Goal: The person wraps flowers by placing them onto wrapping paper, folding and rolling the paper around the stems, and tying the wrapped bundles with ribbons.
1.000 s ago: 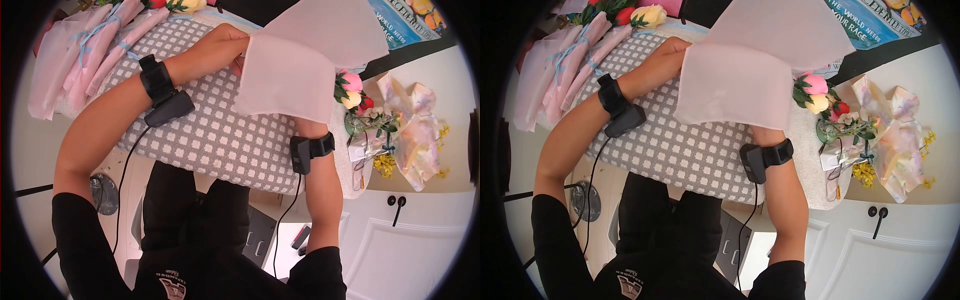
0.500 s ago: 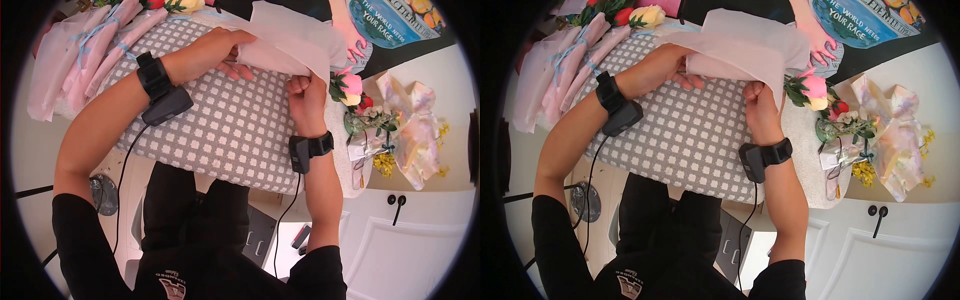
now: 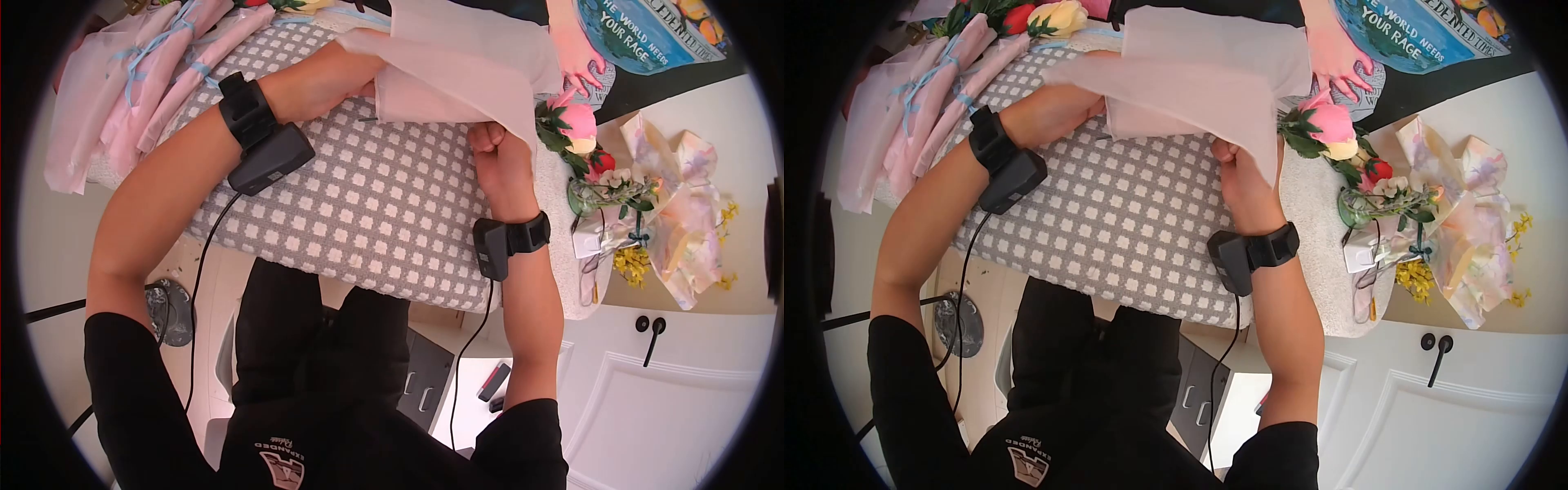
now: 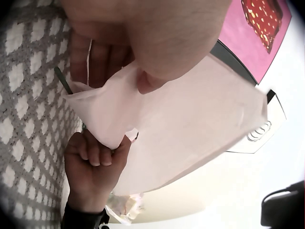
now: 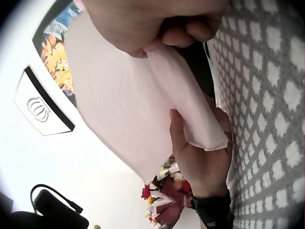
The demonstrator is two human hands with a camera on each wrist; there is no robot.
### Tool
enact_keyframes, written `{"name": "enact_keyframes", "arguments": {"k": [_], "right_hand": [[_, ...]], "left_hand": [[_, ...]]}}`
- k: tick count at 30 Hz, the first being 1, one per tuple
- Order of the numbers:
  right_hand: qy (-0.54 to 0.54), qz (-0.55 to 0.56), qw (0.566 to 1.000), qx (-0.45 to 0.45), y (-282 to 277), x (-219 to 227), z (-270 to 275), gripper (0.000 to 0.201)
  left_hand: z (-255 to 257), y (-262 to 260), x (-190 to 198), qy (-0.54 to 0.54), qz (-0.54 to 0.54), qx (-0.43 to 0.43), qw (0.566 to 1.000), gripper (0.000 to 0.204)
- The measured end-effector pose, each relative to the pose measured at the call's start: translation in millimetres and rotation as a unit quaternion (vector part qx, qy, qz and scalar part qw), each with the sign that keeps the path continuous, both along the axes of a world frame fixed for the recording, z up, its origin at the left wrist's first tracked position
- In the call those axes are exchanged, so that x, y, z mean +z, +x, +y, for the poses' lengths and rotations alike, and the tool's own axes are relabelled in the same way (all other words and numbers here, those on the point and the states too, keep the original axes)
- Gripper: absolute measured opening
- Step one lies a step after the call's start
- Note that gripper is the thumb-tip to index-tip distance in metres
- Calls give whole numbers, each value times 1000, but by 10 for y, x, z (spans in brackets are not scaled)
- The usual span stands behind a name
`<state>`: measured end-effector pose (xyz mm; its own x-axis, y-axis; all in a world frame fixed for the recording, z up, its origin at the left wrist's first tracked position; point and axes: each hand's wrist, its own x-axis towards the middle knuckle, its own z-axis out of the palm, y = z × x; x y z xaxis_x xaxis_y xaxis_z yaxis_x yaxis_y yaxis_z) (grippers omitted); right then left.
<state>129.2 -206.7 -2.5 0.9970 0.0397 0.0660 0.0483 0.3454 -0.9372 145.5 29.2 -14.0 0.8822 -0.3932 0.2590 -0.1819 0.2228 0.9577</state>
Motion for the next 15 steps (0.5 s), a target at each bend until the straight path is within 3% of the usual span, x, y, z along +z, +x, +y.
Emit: {"name": "enact_keyframes", "arguments": {"k": [2,5,7,15], "right_hand": [[-24,2,1000,-11,-6,29,44,23],[-14,70,997,-3,21,95,41,26],[-13,86,996,-6,25,102,49,29],[10,49,998,-29,-8,130,112,30]], "left_hand": [[-2,85,-86,-21,48,17,998,47],[-54,30,94,-63,104,57,991,38],[-49,32,122,-12,127,76,989,49],[-4,68,75,5,105,126,986,46]]}}
